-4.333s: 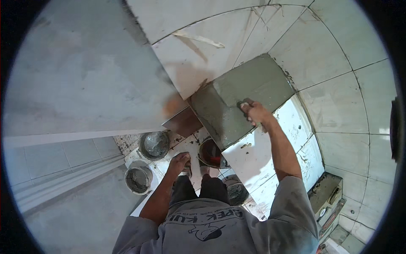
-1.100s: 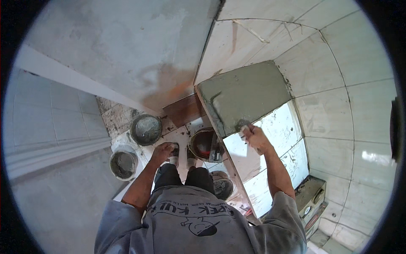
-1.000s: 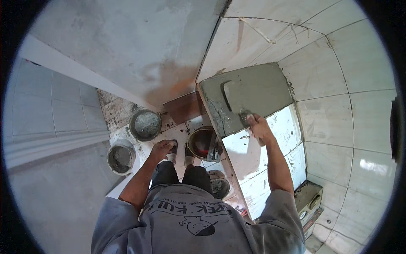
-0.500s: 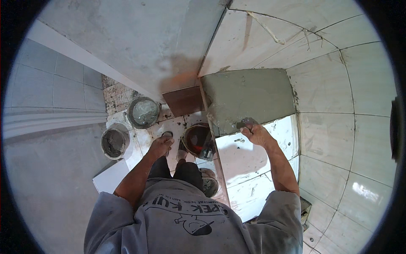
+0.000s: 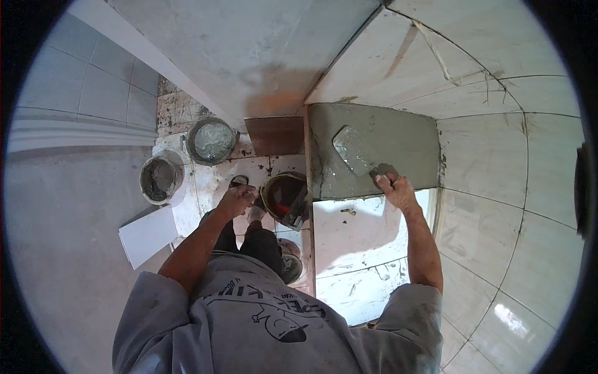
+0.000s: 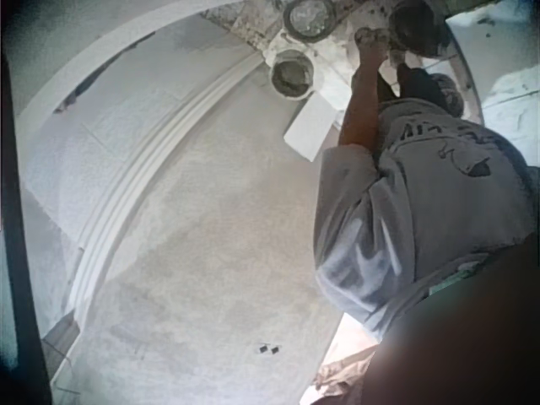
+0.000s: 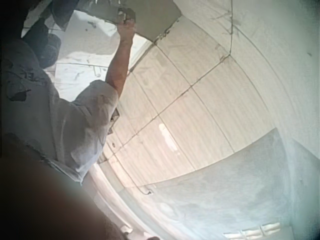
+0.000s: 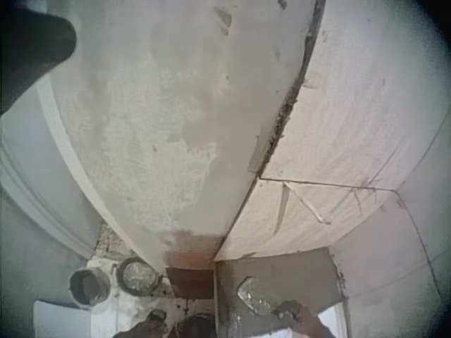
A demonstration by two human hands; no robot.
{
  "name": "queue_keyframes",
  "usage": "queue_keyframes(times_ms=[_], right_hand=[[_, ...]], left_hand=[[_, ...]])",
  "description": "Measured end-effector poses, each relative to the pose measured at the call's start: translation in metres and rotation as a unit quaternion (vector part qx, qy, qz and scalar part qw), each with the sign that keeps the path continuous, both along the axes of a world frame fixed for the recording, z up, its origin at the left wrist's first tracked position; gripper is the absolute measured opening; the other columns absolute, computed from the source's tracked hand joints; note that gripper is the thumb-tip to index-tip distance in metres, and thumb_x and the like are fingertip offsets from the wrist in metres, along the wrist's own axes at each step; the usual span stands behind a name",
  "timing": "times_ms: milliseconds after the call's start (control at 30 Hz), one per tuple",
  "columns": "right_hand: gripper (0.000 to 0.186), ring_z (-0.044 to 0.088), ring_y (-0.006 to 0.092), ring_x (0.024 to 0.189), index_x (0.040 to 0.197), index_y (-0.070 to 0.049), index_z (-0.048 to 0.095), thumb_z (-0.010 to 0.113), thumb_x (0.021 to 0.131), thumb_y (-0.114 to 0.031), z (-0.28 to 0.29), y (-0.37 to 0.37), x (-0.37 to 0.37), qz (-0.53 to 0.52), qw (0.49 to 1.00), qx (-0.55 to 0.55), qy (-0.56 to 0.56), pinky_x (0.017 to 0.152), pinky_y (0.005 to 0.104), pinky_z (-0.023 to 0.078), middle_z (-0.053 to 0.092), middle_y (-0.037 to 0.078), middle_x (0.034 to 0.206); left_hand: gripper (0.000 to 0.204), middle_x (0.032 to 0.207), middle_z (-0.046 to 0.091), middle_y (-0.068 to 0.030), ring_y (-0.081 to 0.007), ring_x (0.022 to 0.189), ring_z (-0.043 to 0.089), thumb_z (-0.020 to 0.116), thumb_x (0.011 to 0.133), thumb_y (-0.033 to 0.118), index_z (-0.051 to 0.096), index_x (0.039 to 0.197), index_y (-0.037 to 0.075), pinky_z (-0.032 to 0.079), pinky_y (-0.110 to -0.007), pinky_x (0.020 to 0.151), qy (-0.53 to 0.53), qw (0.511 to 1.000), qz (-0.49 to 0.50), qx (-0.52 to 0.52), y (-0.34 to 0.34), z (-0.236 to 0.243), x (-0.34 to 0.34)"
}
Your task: Applying mortar to a wall surface using a trowel for tiling.
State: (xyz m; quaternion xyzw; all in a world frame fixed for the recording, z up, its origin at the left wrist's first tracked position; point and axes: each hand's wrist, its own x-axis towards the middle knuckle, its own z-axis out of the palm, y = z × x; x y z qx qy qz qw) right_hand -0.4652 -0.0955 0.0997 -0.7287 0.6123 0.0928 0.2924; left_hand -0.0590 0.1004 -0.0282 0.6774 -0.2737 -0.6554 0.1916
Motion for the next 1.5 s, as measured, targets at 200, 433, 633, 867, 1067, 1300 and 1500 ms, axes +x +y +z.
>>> queue_keyframes(times_ms=[200, 433, 633, 867, 1067, 1300, 1500], right_hand=[[0.055, 0.064, 0.0404, 0.081, 0.11, -0.004, 0.059, 0.048, 0.087, -0.053, -0.019, 0.022, 0.001, 0.05, 0.998, -0.023, 0.039, 0.074, 0.0459, 0.051, 0.065, 0.023, 0.079], [0.048, 0.064, 0.0406, 0.075, 0.098, -0.003, 0.06, 0.049, 0.088, -0.049, -0.01, 0.026, 0.008, 0.104, 0.991, -0.053, 0.062, 0.069, 0.0477, 0.052, 0.064, 0.023, 0.074], [0.041, 0.062, 0.0398, 0.065, 0.086, -0.005, 0.056, 0.056, 0.087, -0.045, -0.009, 0.027, 0.013, 0.169, 0.978, -0.12, 0.036, 0.061, 0.0471, 0.051, 0.059, 0.02, 0.06], [0.039, 0.061, 0.038, 0.065, 0.083, -0.003, 0.056, 0.058, 0.085, -0.042, -0.004, 0.026, 0.017, 0.111, 0.983, -0.139, 0.046, 0.06, 0.0457, 0.05, 0.06, 0.019, 0.065], [0.04, 0.063, 0.0367, 0.065, 0.083, -0.006, 0.058, 0.058, 0.084, -0.046, -0.001, 0.019, 0.001, 0.135, 0.979, -0.148, 0.028, 0.059, 0.0453, 0.051, 0.062, 0.018, 0.066], [0.037, 0.064, 0.0332, 0.064, 0.082, -0.007, 0.063, 0.062, 0.081, -0.044, 0.009, 0.004, -0.025, 0.24, 0.961, -0.133, 0.026, 0.06, 0.0416, 0.052, 0.064, 0.015, 0.068], [0.045, 0.065, 0.0318, 0.069, 0.091, -0.01, 0.066, 0.056, 0.082, -0.053, -0.009, -0.014, -0.013, 0.299, 0.944, -0.108, 0.084, 0.066, 0.0412, 0.054, 0.065, 0.014, 0.074]], left_hand=[[0.042, 0.087, 0.066, -0.0117, -0.0167, 0.074, 0.064, 0.056, 0.088, 0.033, 0.056, 0.12, 0.005, 0.054, -0.03, 0.054, -0.046, 0.999, -0.014, 0.01, 0.009, 0.0, -0.001], [0.049, 0.089, 0.061, -0.0082, -0.0153, 0.076, 0.061, 0.058, 0.089, 0.038, 0.053, 0.123, 0.002, 0.051, -0.029, 0.058, -0.008, 1.0, -0.004, 0.012, 0.003, 0.006, -0.004], [0.049, 0.094, 0.063, -0.0118, -0.0172, 0.081, 0.063, 0.056, 0.091, 0.038, 0.052, 0.124, 0.002, 0.053, -0.03, 0.059, -0.036, 0.999, -0.038, 0.006, -0.002, 0.001, -0.008], [0.049, 0.095, 0.063, -0.0121, -0.0179, 0.082, 0.064, 0.056, 0.091, 0.039, 0.053, 0.123, 0.002, 0.054, -0.03, 0.06, -0.036, 0.998, -0.041, 0.013, -0.002, 0.002, -0.008], [0.05, 0.097, 0.063, -0.0114, -0.0179, 0.083, 0.063, 0.056, 0.09, 0.04, 0.053, 0.124, 0.004, 0.054, -0.031, 0.063, -0.032, 0.999, -0.039, 0.01, -0.004, -0.006, -0.007], [0.046, 0.092, 0.063, -0.0102, -0.0163, 0.081, 0.062, 0.056, 0.091, 0.037, 0.054, 0.122, 0.004, 0.053, -0.03, 0.062, -0.032, 0.999, -0.029, 0.012, 0.0, 0.004, -0.004], [0.044, 0.08, 0.059, -0.0056, -0.0126, 0.067, 0.057, 0.058, 0.09, 0.035, 0.055, 0.12, 0.002, 0.049, -0.027, 0.055, -0.034, 0.999, -0.014, -0.003, 0.004, 0.005, 0.003]])
